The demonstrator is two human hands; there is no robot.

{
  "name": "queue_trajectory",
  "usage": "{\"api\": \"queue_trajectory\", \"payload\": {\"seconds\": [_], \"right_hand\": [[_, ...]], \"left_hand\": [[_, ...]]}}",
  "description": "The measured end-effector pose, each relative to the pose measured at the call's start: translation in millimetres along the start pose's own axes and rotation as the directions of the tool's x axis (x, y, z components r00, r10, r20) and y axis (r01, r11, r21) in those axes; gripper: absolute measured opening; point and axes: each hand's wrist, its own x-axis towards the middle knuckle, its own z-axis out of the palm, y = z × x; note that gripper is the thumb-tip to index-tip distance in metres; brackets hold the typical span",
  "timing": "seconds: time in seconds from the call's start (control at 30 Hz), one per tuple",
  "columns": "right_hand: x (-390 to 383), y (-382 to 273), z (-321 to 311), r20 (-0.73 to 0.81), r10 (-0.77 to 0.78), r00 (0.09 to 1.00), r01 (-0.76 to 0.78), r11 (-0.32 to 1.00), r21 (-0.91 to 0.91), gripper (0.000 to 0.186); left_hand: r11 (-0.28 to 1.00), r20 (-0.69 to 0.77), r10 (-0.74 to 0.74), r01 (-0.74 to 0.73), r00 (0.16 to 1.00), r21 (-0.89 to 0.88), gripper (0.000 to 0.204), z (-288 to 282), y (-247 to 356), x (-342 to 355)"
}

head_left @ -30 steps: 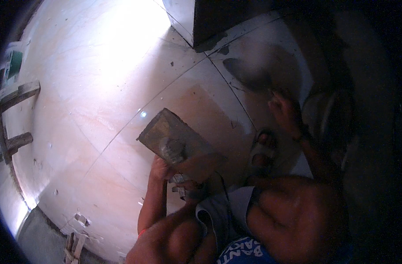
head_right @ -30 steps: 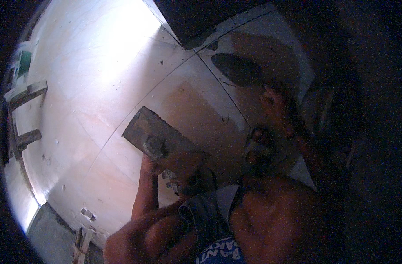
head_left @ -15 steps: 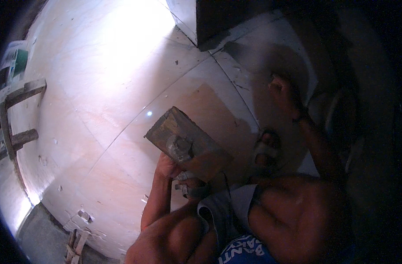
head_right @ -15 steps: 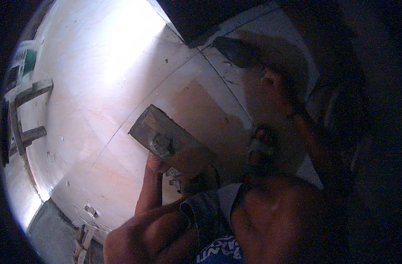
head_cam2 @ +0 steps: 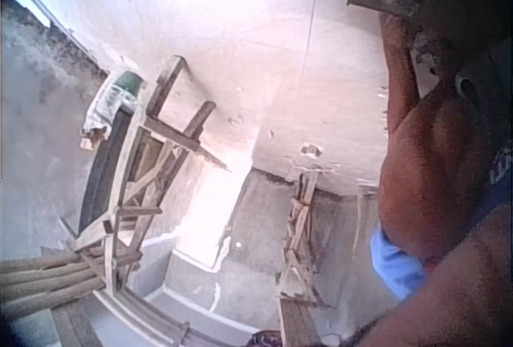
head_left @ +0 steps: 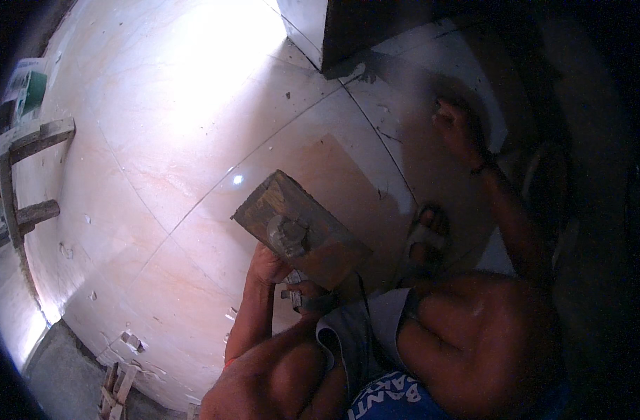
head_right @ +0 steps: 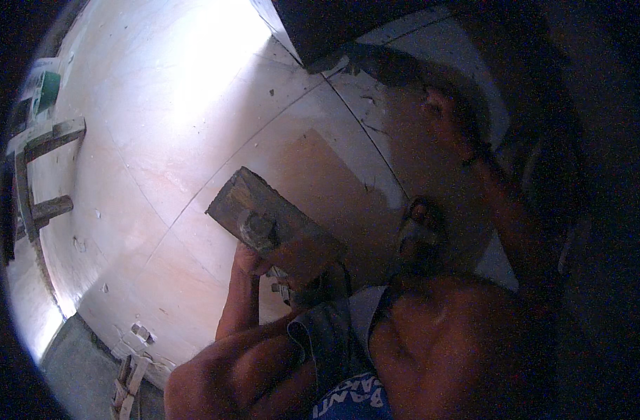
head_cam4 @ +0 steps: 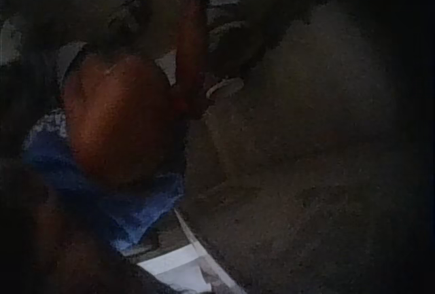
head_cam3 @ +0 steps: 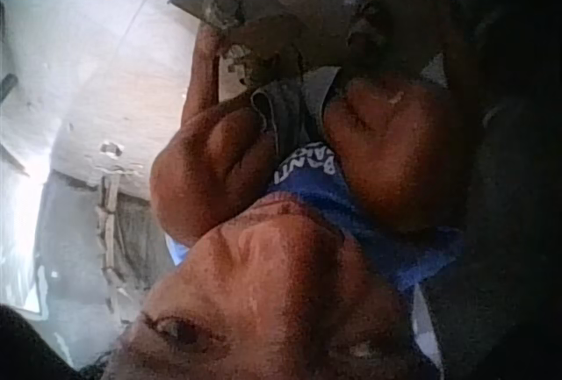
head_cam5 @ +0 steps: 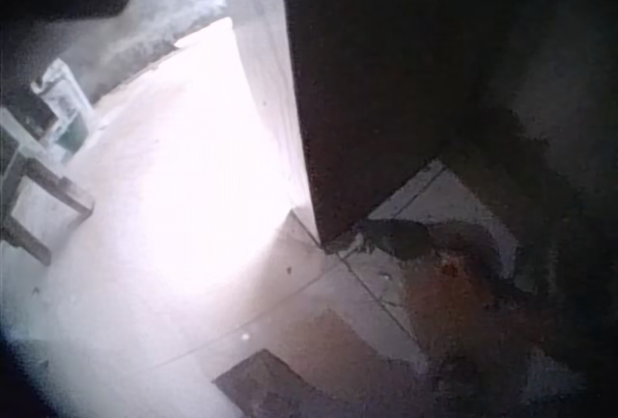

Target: The person applies mortar to a tiled floor using a trowel and a small metal scraper tool while crouched.

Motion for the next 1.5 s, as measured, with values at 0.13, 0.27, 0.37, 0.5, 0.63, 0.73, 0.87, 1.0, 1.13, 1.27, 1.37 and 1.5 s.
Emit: {"api": "queue_trajectory", "payload": {"seconds": [0.13,0.27,0.37,0.5,0.63,0.73,0.87,1.0,1.13,1.27,1.37,1.5], "right_hand": [[-3,8,-5,-0.036,-0.038,0.999,0.037,0.999,-0.021,0.033],[-20,-1,-3,-0.043,0.032,0.999,-0.031,0.999,0.013,0.035],[-48,-51,-3,0.169,0.482,0.859,-0.479,0.644,0.597,0.036],[-51,-91,-13,0.636,0.324,0.7,-0.687,0.064,0.724,0.033],[-47,-115,2,0.661,0.212,0.72,-0.661,-0.079,0.746,0.033],[-42,-117,16,0.619,0.154,0.77,-0.612,-0.099,0.785,0.034],[-36,-125,25,0.61,0.184,0.771,-0.589,-0.156,0.793,0.036],[-38,-135,39,0.636,0.08,0.768,-0.609,-0.22,0.762,0.037],[-43,-145,42,0.638,0.104,0.763,-0.624,-0.134,0.769,0.039],[-51,-143,41,0.643,0.076,0.762,-0.64,-0.06,0.766,0.038],[-67,-143,34,0.715,0.104,0.692,-0.707,-0.102,0.699,0.038],[-90,-116,-4,0.638,0.204,0.743,-0.668,0.162,0.726,0.039]], "left_hand": [[1.0,0.042,0.0,0.0,0.999,0.008,0.035,4,-1,3],[1.0,0.043,0.001,-0.001,0.999,0.005,0.035,-6,-4,2],[1.0,-0.07,-0.027,0.026,0.997,-0.016,0.036,-3,-5,0],[0.973,-0.174,0.012,0.029,0.985,0.23,0.037,7,-2,-2],[1.0,0.044,0.003,-0.003,0.999,0.002,0.039,1,-5,-2],[1.0,0.012,0.012,-0.012,1.0,-0.006,0.041,8,-3,-3],[0.996,0.049,-0.009,0.013,0.999,-0.086,0.043,0,-7,3],[0.988,0.014,0.004,-0.007,1.0,0.151,0.062,-5,-7,3],[0.987,0.034,0.005,-0.01,0.999,0.157,0.058,1,-7,4],[0.997,-0.046,-0.013,0.017,0.999,0.082,0.051,5,-6,5],[0.985,-0.13,0.04,-0.017,0.991,0.172,0.046,-10,-8,2],[0.979,-0.072,0.044,-0.028,0.996,0.203,0.039,-21,-10,7]]}}
